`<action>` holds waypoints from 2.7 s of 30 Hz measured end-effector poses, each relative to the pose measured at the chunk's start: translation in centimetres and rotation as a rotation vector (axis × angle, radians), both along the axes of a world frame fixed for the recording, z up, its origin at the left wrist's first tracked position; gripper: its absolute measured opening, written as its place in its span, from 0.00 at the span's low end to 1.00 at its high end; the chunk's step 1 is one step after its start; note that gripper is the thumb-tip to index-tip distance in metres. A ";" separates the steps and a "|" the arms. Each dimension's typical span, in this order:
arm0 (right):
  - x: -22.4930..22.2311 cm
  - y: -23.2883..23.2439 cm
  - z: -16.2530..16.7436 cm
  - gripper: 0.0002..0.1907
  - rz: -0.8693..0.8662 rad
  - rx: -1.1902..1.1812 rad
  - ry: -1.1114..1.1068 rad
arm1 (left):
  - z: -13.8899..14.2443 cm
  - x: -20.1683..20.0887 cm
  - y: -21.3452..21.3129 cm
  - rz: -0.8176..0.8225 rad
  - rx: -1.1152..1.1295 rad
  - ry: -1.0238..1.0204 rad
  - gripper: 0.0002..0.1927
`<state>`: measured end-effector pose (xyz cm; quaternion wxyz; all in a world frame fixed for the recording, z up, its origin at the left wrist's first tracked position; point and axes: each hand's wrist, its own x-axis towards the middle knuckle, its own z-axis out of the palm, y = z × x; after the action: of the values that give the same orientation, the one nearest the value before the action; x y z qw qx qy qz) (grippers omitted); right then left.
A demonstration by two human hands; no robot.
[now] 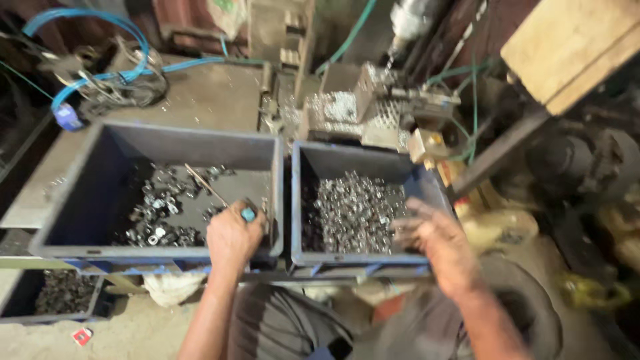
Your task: The person picks small black metal fittings from a bin, seats one in the fixture of a top facing and chamfering machine, and operates the machine to machine the part. The finished part is placed into a second bin, and the cycle is repeated with more fittings.
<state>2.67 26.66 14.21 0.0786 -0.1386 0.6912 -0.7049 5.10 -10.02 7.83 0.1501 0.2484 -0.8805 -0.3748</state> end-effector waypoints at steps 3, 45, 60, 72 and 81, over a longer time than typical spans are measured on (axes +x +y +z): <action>0.0 -3.6 -2.5 0.25 0.114 0.195 -0.087 | -0.1 0.0 0.2 0.046 0.002 0.027 0.17; -12.1 9.0 -13.7 0.18 -0.128 -0.194 -0.060 | 6.4 -14.8 21.6 -0.489 -0.347 0.140 0.38; -12.0 9.9 -11.5 0.15 -0.261 0.107 -0.085 | 18.6 -24.7 18.6 -0.437 -1.086 0.191 0.05; -11.9 9.6 -11.4 0.10 -0.241 0.219 -0.065 | 18.9 -24.4 17.1 -0.426 -0.889 0.206 0.05; -11.7 9.1 -10.5 0.09 -0.238 0.211 0.032 | 14.8 -27.0 17.0 -0.535 -0.411 0.141 0.08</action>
<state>-8.98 35.73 3.67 -0.0023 -0.0580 0.7740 -0.6305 -21.89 6.95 22.58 0.1540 -0.0535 -0.9590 -0.2318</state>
